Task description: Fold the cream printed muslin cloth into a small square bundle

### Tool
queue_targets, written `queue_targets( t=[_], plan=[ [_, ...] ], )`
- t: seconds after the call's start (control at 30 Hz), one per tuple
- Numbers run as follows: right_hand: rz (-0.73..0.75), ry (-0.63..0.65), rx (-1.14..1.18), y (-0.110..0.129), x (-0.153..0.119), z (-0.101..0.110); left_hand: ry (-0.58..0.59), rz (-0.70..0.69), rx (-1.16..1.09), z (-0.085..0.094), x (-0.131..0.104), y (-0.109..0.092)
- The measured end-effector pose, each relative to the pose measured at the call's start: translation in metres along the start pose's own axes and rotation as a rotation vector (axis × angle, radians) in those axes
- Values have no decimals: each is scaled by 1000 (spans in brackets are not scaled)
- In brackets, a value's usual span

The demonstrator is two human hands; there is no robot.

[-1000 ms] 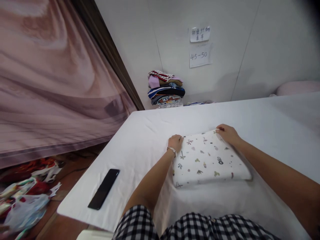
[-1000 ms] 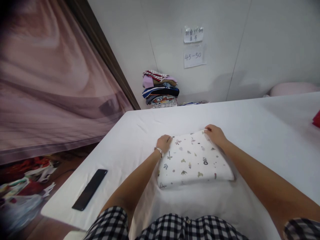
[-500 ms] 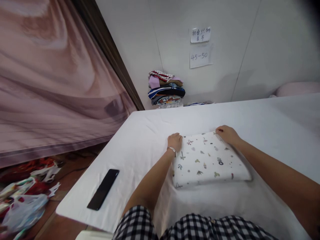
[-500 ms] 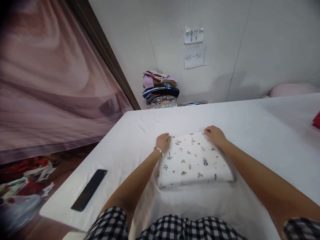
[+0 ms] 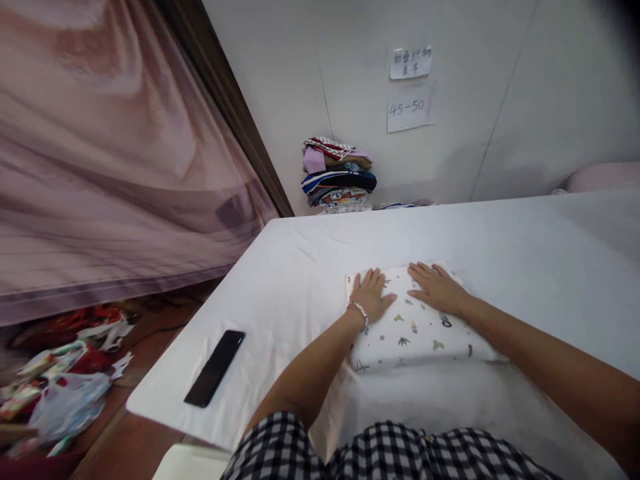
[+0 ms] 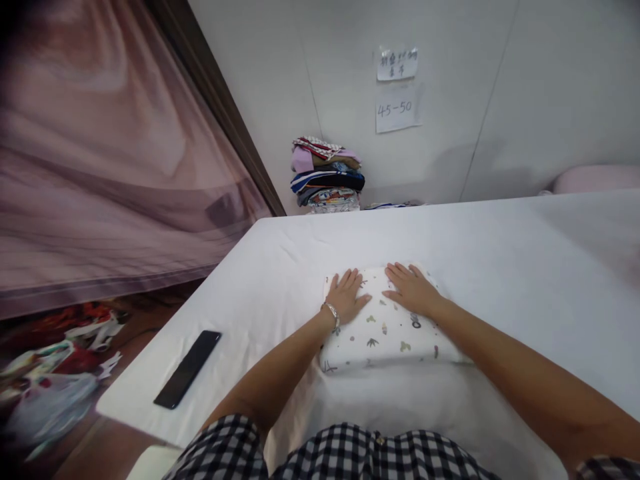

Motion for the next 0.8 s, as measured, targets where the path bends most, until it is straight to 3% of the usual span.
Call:
queue_targets(
  t=[0.13, 0.2, 0.27, 0.33, 0.43, 0.53, 0.7, 0.8],
  plan=[
    [-20, -2, 88, -3, -2, 11, -38, -8, -121, 9, -1, 2],
    [-66, -61, 150, -8, -11, 19, -130, 28, -178, 16, -8, 8],
    [-190, -129, 254, -16, -29, 26, -262, 122, -268, 21, -21, 17],
    [-381, -134, 420, -27, -52, 28, -322, 261, -394, 21, -37, 27],
    [-577, -80, 694, -37, -84, 25, -258, 451, -568, 14, -58, 39],
    [-591, -51, 859, -37, -98, 21, -191, 544, -700, 9, -67, 44],
    [-658, -38, 895, -34, -92, 26, -76, 607, -880, 10, -60, 45],
    [-688, 18, 1041, -35, -85, 30, -4, 616, -993, 10, -53, 44]
  ],
)
Point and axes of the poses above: each hand's wrist, its own x-axis towards the middle knuckle, its own z-axis out of the back of the hand, y = z × x, the point moved 1 cm from there along x, towards the middle knuckle, and after that the axes turned 10 degrees about y, right-handed, at the moved point
